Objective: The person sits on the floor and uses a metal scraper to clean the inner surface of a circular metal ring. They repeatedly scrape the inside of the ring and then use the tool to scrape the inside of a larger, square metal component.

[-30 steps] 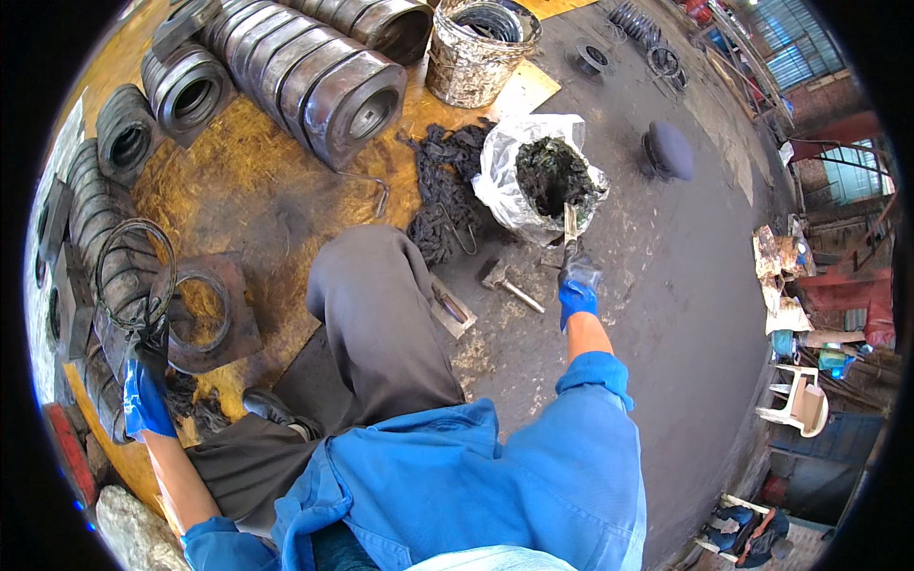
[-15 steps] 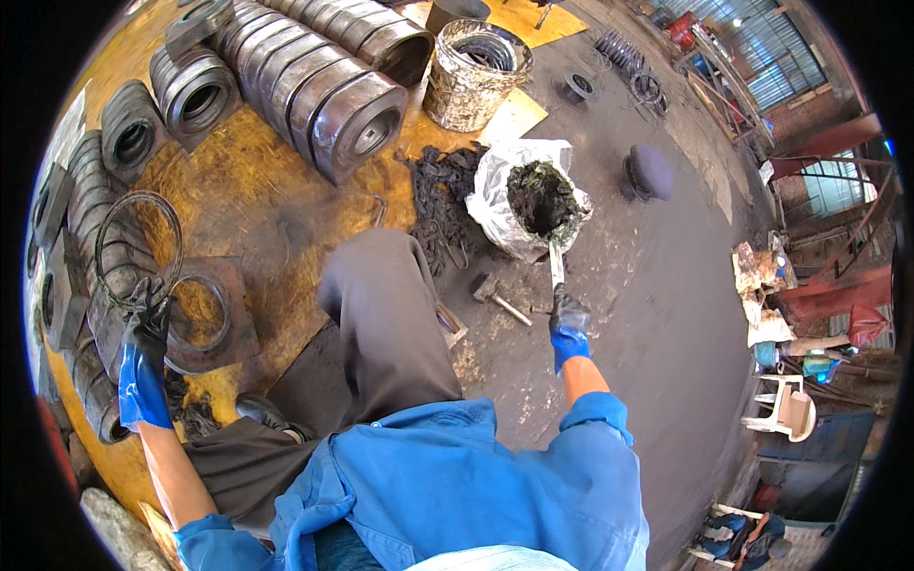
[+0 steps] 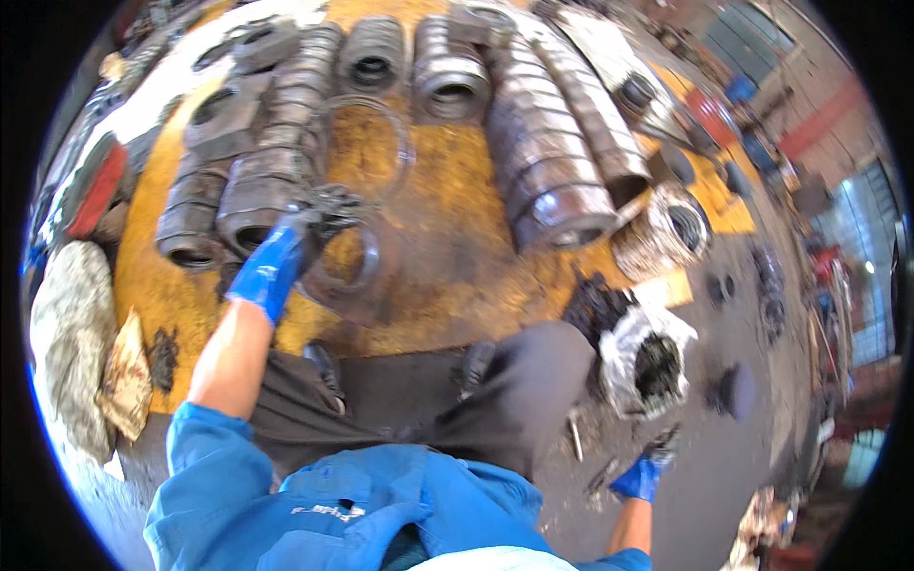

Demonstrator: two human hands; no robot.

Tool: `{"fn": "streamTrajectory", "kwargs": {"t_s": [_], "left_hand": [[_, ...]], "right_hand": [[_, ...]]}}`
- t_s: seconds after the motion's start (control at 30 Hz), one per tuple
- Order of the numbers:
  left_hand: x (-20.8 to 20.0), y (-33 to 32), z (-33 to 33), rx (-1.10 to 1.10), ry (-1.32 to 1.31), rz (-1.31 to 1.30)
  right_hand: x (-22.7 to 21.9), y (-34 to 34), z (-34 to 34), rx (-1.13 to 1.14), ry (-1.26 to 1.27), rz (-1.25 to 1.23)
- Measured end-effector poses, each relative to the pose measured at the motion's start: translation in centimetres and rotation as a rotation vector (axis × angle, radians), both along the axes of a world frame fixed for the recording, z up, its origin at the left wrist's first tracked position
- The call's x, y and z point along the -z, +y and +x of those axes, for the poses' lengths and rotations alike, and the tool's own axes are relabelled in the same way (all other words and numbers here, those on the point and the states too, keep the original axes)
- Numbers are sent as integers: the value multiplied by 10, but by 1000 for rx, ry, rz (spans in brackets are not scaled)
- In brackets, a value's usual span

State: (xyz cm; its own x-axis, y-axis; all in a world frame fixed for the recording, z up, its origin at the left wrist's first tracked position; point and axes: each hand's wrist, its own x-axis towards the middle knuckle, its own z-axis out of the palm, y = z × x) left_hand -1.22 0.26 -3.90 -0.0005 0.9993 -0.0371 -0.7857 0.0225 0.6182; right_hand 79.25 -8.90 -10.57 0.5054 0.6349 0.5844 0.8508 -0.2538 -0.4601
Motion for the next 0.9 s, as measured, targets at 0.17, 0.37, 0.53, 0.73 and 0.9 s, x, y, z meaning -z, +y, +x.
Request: {"fn": "streamTrajectory", "kwargs": {"t_s": [0.17,0.37,0.53,0.73,0.9], "left_hand": [[-34,6,28,-210,245,-153],[-24,-2,23,-175,449,-22],[-16,-3,24,-151,592,-37],[-1,-7,30,-112,921,-167],[-22,-4,41,-161,1260,-230]], "right_hand": [[-117,148,-109,-305,510,224],[-147,228,-342,-1112,1121,-48],[-141,207,-465,-1198,1348,-484],[-106,204,-484,-1296,1263,-545],[-111,203,-489,-1395,1292,-529]]}}
